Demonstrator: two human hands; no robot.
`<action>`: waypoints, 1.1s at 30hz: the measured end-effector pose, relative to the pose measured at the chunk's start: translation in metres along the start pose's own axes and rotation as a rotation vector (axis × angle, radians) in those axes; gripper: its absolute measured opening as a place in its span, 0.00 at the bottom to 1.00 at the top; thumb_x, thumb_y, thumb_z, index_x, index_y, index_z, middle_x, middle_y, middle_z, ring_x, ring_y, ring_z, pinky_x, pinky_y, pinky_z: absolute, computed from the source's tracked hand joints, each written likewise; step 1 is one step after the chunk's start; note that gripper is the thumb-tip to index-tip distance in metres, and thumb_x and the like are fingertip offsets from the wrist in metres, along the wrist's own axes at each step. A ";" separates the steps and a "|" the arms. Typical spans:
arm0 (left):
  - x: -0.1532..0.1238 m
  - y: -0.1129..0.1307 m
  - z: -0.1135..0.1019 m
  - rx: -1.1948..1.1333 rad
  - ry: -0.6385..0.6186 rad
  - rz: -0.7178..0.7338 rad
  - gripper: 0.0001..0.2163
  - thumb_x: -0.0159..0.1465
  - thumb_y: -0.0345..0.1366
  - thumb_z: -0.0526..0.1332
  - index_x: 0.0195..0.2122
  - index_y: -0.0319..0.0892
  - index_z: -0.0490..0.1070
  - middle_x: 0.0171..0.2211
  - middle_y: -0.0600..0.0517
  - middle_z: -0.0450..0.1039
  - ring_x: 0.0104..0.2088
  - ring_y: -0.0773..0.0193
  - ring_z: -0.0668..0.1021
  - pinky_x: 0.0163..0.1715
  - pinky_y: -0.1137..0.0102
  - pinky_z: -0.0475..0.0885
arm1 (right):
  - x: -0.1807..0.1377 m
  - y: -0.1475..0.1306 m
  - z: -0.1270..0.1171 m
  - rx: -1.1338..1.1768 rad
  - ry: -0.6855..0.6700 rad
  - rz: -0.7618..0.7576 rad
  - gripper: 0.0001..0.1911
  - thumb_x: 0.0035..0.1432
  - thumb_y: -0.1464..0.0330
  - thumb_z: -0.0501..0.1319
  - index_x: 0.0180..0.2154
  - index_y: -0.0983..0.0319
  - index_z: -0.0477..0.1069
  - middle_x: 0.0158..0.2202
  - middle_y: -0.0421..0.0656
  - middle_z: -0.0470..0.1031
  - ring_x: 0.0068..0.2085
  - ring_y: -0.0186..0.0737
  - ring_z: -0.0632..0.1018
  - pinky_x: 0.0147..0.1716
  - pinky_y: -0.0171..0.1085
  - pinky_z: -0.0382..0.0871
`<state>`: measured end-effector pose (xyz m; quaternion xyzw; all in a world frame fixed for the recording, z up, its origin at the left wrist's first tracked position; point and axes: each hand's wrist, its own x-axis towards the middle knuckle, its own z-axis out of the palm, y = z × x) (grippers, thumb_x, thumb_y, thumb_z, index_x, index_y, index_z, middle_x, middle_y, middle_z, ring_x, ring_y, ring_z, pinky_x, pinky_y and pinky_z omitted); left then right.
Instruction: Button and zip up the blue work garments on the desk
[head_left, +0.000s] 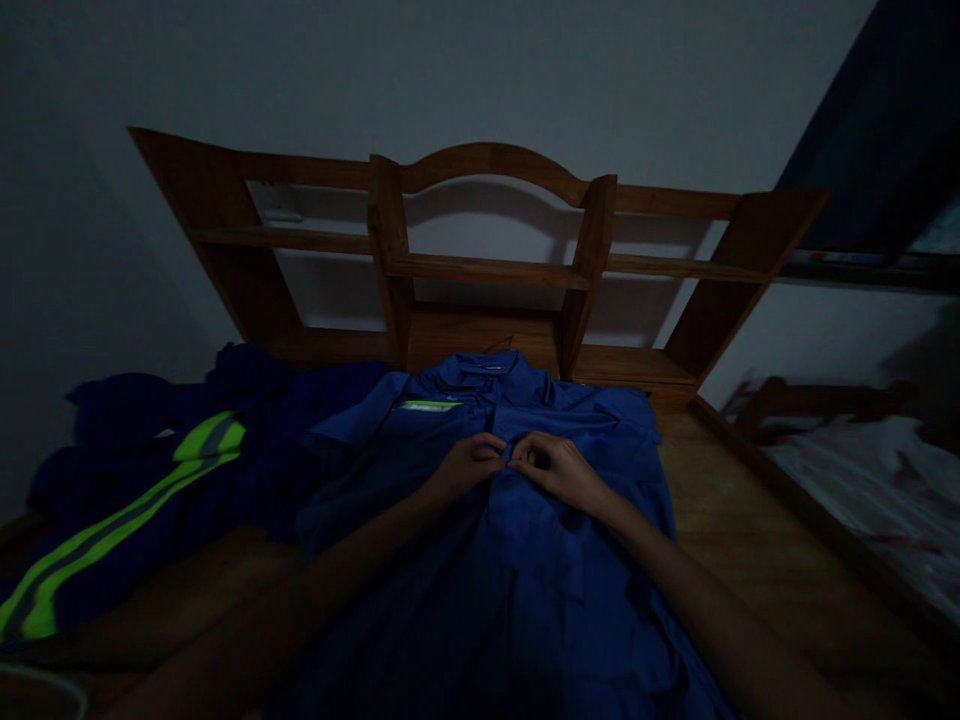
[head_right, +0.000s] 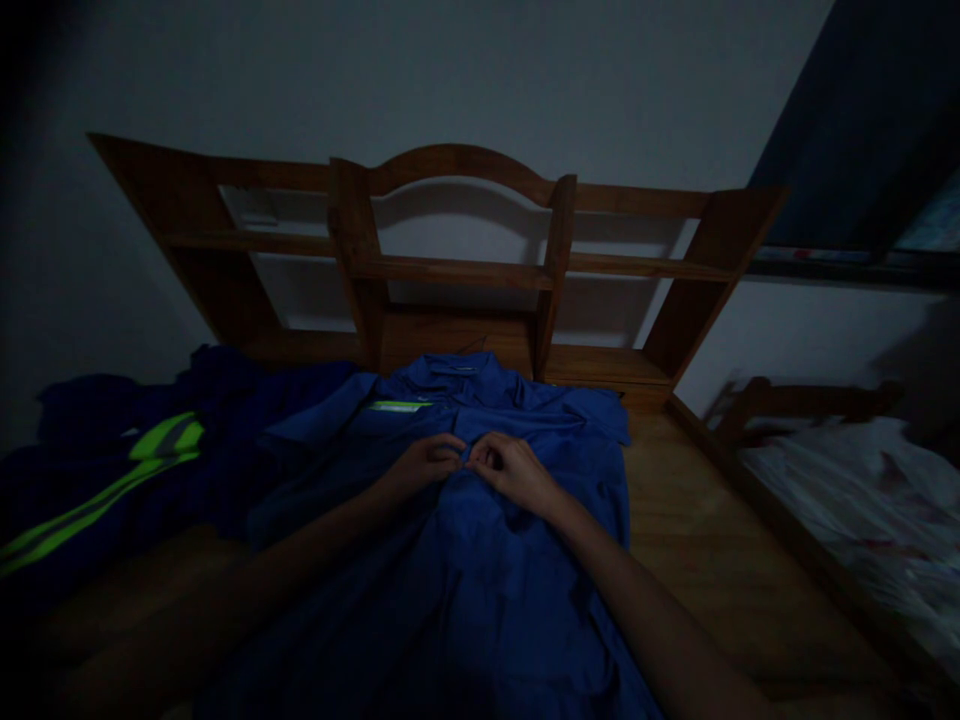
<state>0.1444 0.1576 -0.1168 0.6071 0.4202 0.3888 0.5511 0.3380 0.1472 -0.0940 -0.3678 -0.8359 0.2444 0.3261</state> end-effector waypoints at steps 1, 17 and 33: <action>0.000 -0.001 0.000 0.009 -0.005 0.012 0.16 0.48 0.35 0.63 0.38 0.36 0.69 0.22 0.56 0.70 0.20 0.72 0.67 0.21 0.77 0.58 | 0.000 0.000 0.000 -0.005 -0.001 0.000 0.06 0.58 0.65 0.59 0.35 0.61 0.70 0.32 0.40 0.72 0.30 0.32 0.72 0.31 0.31 0.64; -0.008 0.007 0.004 0.283 0.045 0.360 0.09 0.59 0.34 0.58 0.41 0.42 0.66 0.32 0.54 0.70 0.34 0.68 0.76 0.36 0.74 0.71 | -0.003 -0.009 -0.003 -0.103 -0.046 -0.047 0.10 0.66 0.65 0.48 0.35 0.61 0.63 0.31 0.40 0.66 0.33 0.34 0.69 0.35 0.33 0.61; -0.005 0.005 0.001 0.391 0.028 0.396 0.16 0.55 0.35 0.63 0.45 0.45 0.65 0.33 0.55 0.70 0.35 0.68 0.74 0.34 0.74 0.69 | 0.002 -0.002 -0.003 0.105 -0.005 -0.052 0.11 0.64 0.66 0.51 0.31 0.62 0.66 0.34 0.40 0.63 0.36 0.33 0.67 0.36 0.33 0.60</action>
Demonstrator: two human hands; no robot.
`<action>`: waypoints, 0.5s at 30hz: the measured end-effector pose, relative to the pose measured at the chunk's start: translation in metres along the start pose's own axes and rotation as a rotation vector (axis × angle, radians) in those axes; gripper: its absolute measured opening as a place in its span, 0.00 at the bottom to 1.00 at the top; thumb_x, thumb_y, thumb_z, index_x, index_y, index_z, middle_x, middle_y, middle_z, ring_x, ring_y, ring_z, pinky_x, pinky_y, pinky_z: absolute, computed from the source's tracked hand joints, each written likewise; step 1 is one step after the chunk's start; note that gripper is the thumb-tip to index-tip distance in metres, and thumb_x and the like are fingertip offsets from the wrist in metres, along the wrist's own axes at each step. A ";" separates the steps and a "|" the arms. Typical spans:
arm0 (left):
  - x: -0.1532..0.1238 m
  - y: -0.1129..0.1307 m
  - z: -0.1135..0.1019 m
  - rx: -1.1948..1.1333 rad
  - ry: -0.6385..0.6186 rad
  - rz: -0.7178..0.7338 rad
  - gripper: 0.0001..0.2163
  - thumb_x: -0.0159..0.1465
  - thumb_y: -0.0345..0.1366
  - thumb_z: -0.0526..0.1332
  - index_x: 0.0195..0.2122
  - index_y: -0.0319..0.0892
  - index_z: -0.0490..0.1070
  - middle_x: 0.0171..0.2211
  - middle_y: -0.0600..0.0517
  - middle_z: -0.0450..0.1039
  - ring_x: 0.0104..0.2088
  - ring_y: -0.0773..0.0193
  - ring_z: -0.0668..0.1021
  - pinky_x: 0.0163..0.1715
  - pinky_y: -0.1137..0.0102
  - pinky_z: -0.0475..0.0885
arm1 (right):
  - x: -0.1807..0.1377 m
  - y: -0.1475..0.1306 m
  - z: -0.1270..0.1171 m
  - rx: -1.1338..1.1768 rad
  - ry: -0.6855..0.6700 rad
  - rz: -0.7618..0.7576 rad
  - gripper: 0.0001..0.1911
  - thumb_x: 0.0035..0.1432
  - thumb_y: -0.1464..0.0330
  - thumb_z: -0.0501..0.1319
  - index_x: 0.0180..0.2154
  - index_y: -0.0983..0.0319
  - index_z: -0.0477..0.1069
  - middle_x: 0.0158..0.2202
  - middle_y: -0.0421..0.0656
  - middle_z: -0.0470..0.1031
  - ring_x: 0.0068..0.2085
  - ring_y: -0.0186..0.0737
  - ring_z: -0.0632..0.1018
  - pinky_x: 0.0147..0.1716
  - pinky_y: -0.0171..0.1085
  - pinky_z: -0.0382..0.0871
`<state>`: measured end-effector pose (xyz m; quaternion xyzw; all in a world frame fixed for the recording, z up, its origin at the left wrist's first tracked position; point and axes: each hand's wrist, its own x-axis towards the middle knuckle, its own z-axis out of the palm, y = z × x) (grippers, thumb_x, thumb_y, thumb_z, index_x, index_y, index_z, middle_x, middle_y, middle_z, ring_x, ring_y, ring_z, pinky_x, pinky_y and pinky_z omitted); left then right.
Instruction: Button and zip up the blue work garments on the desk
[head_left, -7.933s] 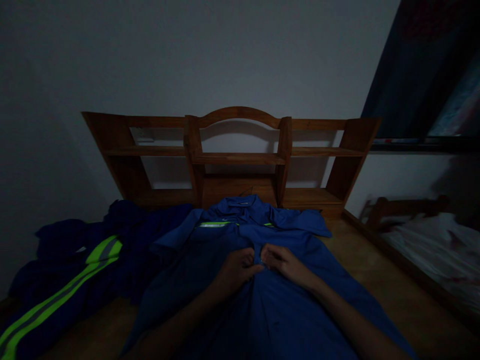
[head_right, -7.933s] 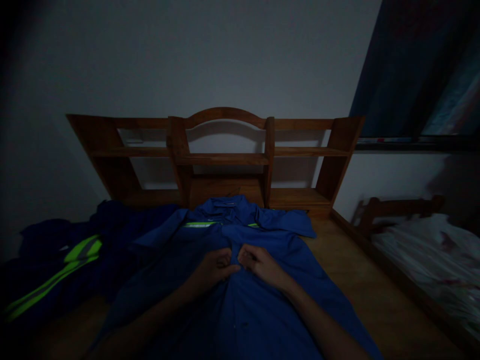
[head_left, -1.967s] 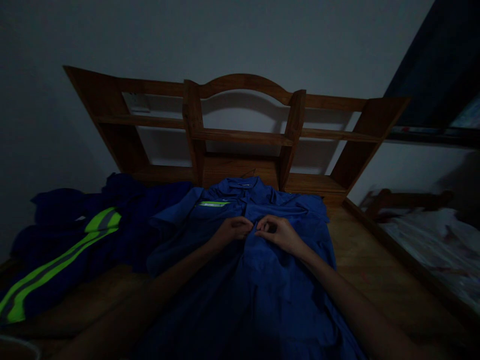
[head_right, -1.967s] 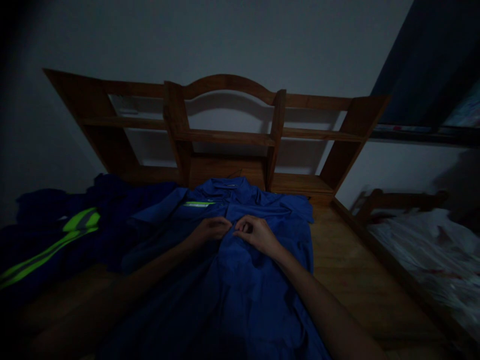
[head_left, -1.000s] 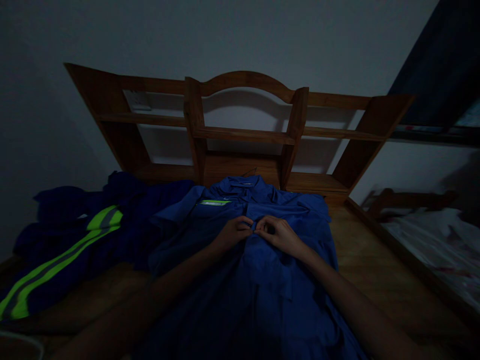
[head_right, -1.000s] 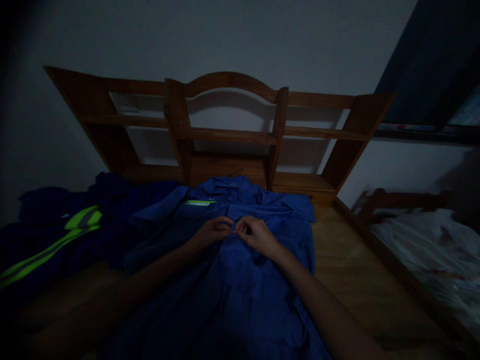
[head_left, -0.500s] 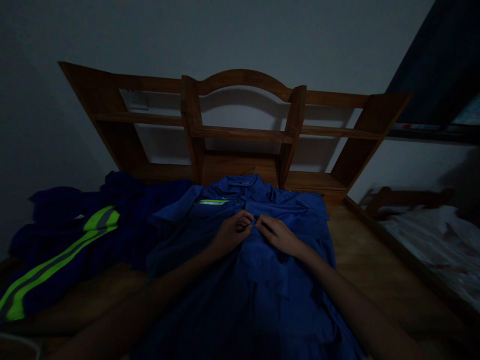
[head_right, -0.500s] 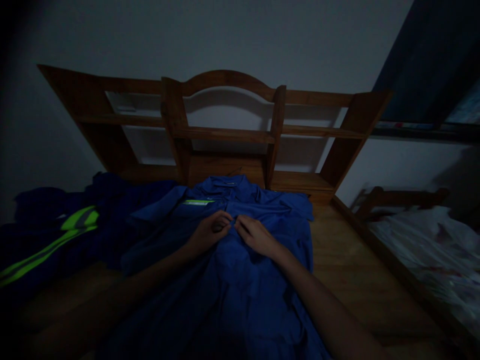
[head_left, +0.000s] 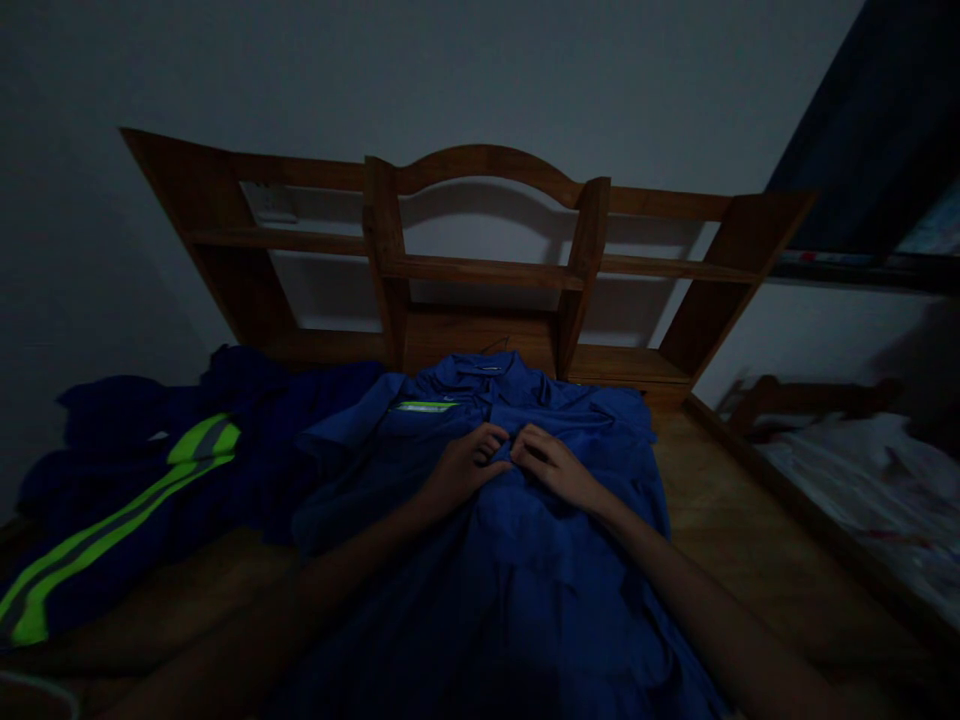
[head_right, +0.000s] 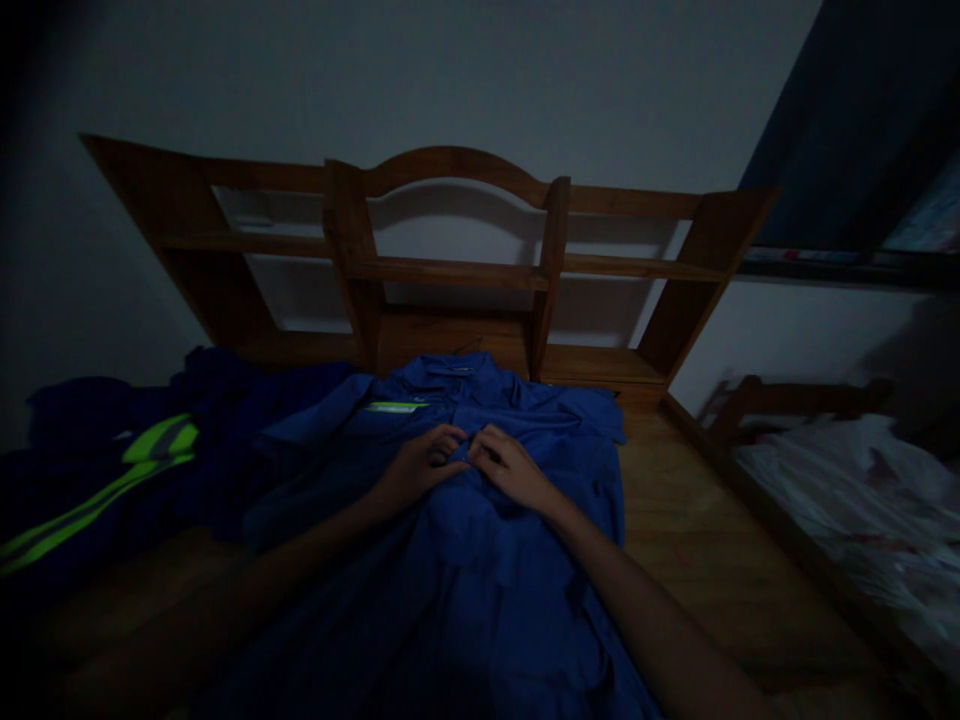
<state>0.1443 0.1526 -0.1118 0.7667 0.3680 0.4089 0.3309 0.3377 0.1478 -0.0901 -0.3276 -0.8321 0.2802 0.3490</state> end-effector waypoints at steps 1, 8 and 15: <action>0.000 0.000 0.000 0.027 -0.003 0.009 0.16 0.55 0.34 0.63 0.45 0.45 0.65 0.33 0.55 0.70 0.35 0.68 0.74 0.34 0.74 0.69 | 0.000 0.001 0.001 -0.002 -0.002 -0.003 0.11 0.64 0.67 0.51 0.31 0.62 0.66 0.34 0.40 0.63 0.36 0.33 0.67 0.36 0.33 0.60; -0.001 0.007 -0.002 0.160 0.013 0.018 0.12 0.56 0.32 0.61 0.42 0.45 0.69 0.34 0.55 0.72 0.36 0.67 0.74 0.35 0.74 0.69 | 0.001 0.000 0.002 -0.019 -0.026 -0.020 0.11 0.64 0.67 0.50 0.30 0.63 0.65 0.33 0.40 0.63 0.36 0.33 0.67 0.37 0.33 0.60; -0.003 0.012 -0.004 0.183 0.012 0.046 0.09 0.59 0.34 0.57 0.41 0.46 0.70 0.35 0.53 0.72 0.36 0.65 0.74 0.35 0.72 0.69 | -0.001 -0.009 -0.003 -0.139 -0.039 -0.009 0.12 0.66 0.65 0.48 0.34 0.61 0.65 0.36 0.42 0.64 0.38 0.35 0.68 0.40 0.35 0.62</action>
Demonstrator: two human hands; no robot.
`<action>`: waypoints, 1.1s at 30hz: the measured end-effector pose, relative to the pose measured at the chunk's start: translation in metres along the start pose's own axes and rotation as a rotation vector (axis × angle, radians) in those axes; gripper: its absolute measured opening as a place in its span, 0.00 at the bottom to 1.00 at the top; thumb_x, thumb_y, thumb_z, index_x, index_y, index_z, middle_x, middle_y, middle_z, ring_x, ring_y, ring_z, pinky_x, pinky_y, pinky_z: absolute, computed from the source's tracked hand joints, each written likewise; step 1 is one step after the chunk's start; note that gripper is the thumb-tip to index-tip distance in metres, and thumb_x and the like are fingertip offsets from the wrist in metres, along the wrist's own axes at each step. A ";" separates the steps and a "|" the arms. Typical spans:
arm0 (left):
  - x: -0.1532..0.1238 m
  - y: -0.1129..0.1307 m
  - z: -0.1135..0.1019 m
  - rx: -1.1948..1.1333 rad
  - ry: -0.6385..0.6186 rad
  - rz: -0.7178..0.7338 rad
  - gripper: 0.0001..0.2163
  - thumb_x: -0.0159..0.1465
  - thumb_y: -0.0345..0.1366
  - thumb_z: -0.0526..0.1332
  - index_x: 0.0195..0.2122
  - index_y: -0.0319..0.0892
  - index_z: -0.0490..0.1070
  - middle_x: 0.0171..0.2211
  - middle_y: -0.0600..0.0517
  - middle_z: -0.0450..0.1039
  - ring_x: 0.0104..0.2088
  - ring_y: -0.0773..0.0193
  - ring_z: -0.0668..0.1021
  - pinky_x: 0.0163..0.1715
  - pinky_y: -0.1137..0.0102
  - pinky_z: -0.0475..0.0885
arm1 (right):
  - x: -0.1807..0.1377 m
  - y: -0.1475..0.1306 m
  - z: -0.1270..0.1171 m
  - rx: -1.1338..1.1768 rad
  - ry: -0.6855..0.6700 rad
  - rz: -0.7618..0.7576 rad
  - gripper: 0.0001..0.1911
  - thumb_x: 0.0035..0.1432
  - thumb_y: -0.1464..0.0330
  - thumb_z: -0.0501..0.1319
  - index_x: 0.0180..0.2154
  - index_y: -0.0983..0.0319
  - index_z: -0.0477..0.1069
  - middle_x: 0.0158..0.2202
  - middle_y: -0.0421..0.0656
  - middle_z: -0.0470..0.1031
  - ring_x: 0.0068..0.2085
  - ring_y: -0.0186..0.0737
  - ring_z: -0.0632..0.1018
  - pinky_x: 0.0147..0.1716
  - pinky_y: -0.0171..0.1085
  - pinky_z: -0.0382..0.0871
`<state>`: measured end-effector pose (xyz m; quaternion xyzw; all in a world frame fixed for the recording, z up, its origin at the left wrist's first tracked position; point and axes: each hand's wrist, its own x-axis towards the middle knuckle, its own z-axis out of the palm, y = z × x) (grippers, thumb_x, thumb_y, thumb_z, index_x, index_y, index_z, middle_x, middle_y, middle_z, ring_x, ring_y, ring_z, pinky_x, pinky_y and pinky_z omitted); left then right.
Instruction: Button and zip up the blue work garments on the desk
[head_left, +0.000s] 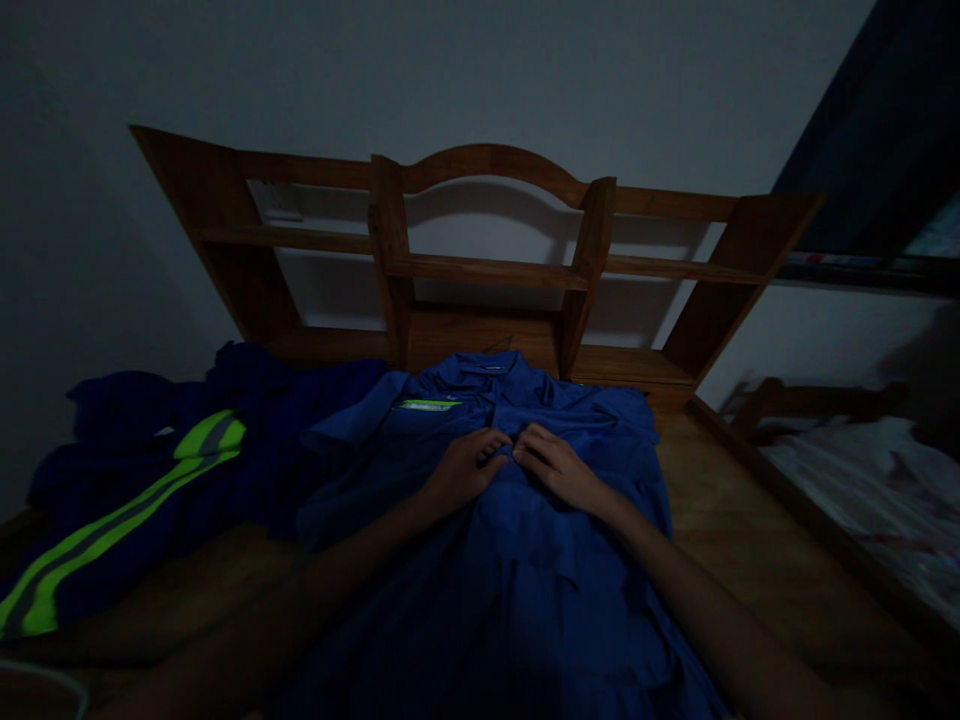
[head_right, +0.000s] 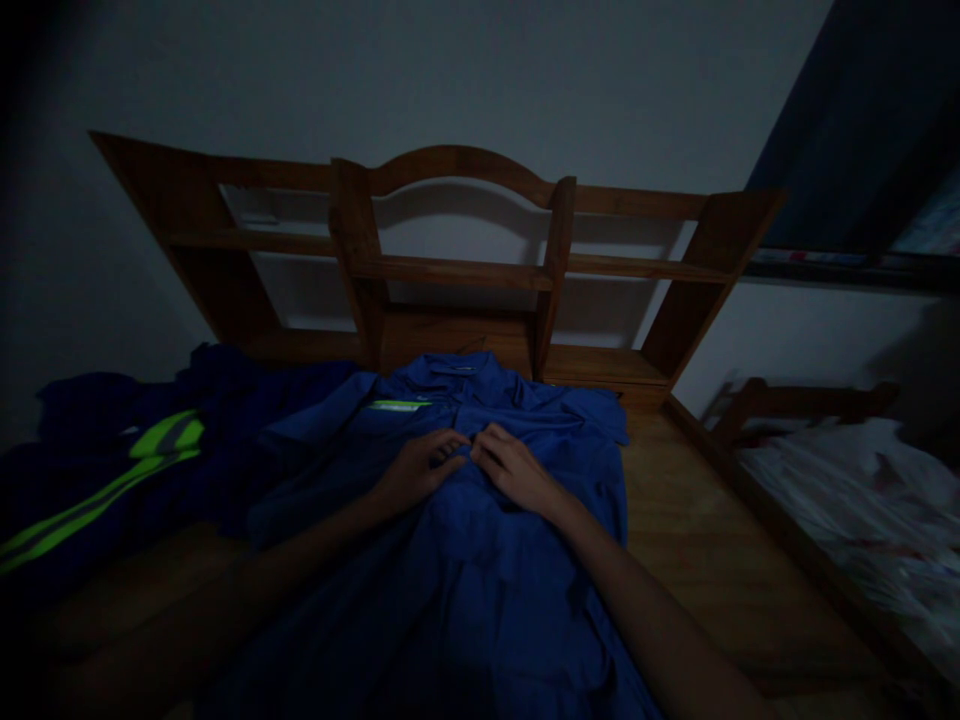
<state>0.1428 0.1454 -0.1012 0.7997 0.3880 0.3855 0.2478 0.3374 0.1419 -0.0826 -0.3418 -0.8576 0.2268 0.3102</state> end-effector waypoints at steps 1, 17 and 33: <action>0.000 0.000 0.000 -0.001 0.000 0.009 0.08 0.61 0.34 0.56 0.41 0.45 0.70 0.35 0.53 0.73 0.36 0.65 0.74 0.36 0.72 0.69 | -0.001 0.000 0.000 -0.026 -0.001 0.003 0.12 0.65 0.64 0.48 0.34 0.61 0.65 0.36 0.42 0.65 0.38 0.35 0.68 0.40 0.35 0.62; 0.003 -0.006 -0.001 0.058 -0.066 0.076 0.11 0.59 0.31 0.57 0.43 0.45 0.68 0.37 0.52 0.69 0.38 0.66 0.73 0.36 0.73 0.68 | -0.003 -0.001 -0.001 -0.121 0.001 -0.011 0.09 0.65 0.65 0.49 0.37 0.60 0.65 0.37 0.42 0.66 0.38 0.35 0.69 0.40 0.35 0.63; 0.003 -0.007 -0.004 0.113 -0.081 0.116 0.05 0.60 0.35 0.58 0.35 0.43 0.70 0.31 0.53 0.68 0.32 0.67 0.71 0.33 0.73 0.66 | 0.000 0.006 -0.002 -0.149 0.206 0.038 0.11 0.66 0.65 0.47 0.35 0.60 0.65 0.34 0.42 0.68 0.37 0.36 0.70 0.39 0.35 0.62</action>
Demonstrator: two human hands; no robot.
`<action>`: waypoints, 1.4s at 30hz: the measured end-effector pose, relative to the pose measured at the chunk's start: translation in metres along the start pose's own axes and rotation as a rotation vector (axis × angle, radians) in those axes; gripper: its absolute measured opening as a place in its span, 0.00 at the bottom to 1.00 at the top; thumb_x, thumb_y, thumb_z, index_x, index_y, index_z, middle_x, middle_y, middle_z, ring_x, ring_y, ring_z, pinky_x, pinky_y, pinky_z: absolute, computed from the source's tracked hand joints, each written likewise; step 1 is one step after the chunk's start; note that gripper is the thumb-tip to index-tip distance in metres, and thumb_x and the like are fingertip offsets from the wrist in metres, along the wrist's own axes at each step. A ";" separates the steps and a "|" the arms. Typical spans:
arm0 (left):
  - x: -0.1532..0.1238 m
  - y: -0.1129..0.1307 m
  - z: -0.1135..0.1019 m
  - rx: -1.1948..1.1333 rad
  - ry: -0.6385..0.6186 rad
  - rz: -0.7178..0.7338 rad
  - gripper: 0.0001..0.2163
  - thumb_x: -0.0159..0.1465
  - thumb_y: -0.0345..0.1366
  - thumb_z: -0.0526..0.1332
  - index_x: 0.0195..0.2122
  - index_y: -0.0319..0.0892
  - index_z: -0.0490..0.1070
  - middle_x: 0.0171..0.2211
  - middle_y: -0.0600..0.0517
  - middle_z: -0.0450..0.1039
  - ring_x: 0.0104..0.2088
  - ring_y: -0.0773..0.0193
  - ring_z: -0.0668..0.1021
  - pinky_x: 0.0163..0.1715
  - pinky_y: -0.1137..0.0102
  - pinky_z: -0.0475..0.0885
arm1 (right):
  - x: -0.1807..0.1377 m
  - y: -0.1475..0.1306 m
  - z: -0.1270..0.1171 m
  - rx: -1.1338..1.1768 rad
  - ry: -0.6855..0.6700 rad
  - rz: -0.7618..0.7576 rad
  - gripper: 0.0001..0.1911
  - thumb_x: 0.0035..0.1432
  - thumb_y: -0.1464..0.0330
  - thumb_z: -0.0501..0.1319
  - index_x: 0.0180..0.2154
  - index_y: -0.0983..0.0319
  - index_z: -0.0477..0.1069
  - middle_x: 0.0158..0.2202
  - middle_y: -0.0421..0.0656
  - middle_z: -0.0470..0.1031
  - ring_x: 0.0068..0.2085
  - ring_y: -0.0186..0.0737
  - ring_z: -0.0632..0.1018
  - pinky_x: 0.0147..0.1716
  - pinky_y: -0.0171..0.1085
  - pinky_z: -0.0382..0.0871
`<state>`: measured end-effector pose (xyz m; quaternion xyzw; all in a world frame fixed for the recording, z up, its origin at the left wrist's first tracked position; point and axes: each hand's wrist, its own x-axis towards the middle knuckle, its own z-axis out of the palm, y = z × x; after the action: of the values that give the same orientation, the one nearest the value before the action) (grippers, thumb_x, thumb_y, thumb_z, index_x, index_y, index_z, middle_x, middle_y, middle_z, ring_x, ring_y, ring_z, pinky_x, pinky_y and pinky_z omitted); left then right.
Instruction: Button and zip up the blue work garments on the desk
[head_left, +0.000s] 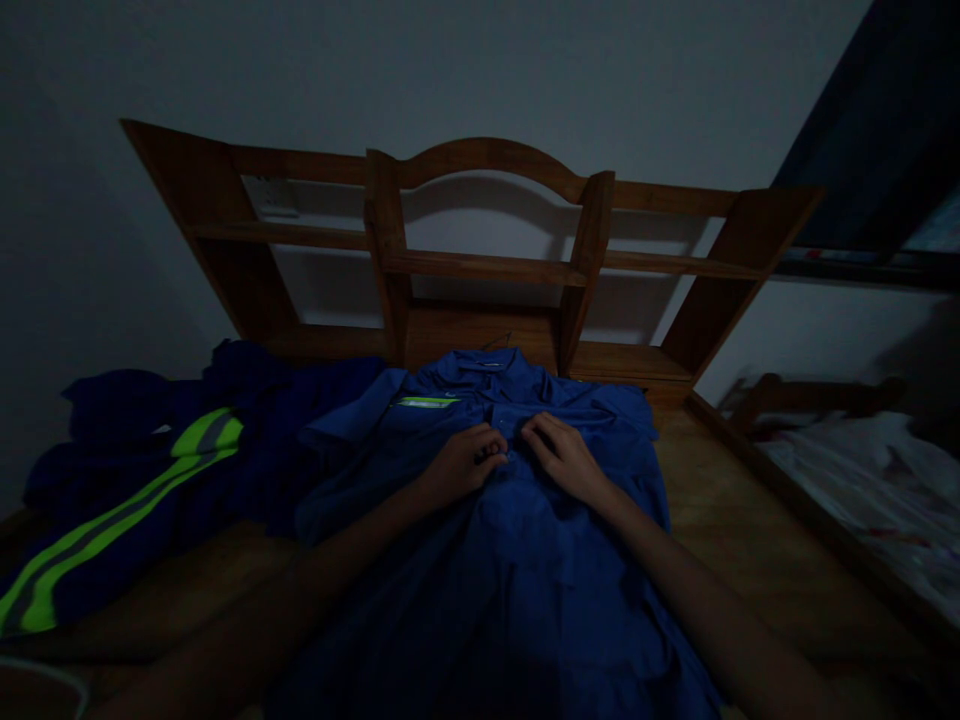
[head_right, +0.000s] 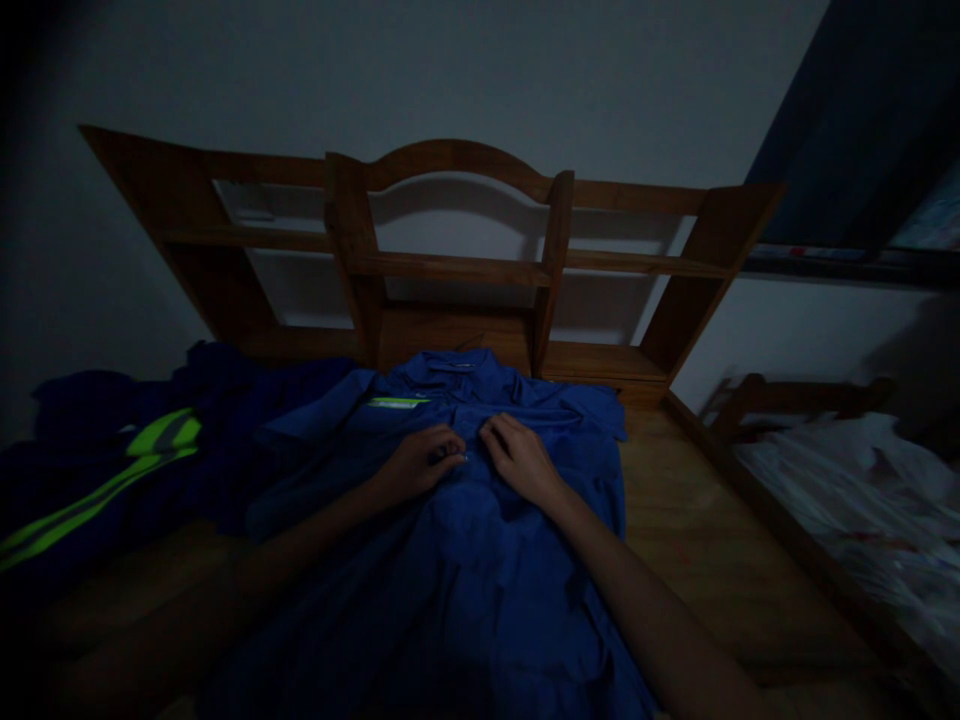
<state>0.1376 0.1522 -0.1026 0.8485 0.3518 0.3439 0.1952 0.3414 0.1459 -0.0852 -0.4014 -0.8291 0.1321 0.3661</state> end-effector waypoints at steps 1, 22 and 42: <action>0.000 0.000 0.000 -0.004 0.000 -0.001 0.05 0.60 0.35 0.58 0.35 0.43 0.70 0.31 0.53 0.68 0.31 0.67 0.71 0.33 0.73 0.66 | 0.000 0.000 0.000 0.000 0.003 0.002 0.11 0.66 0.65 0.48 0.35 0.60 0.65 0.34 0.42 0.68 0.37 0.36 0.70 0.39 0.35 0.62; -0.001 0.003 0.001 -0.021 -0.036 -0.022 0.04 0.61 0.31 0.54 0.35 0.42 0.67 0.33 0.53 0.67 0.33 0.66 0.70 0.34 0.72 0.64 | -0.005 -0.003 0.003 -0.009 -0.189 -0.029 0.10 0.56 0.64 0.60 0.40 0.59 0.66 0.31 0.39 0.69 0.30 0.34 0.70 0.31 0.32 0.63; -0.002 -0.003 0.004 0.000 -0.006 -0.013 0.08 0.58 0.30 0.57 0.39 0.42 0.67 0.32 0.54 0.68 0.29 0.70 0.71 0.30 0.75 0.66 | -0.004 0.004 0.006 0.050 -0.212 -0.051 0.11 0.57 0.68 0.59 0.43 0.60 0.65 0.31 0.38 0.67 0.32 0.33 0.69 0.32 0.31 0.60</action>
<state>0.1380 0.1528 -0.1075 0.8472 0.3568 0.3399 0.1986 0.3414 0.1459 -0.0938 -0.3547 -0.8694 0.1852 0.2897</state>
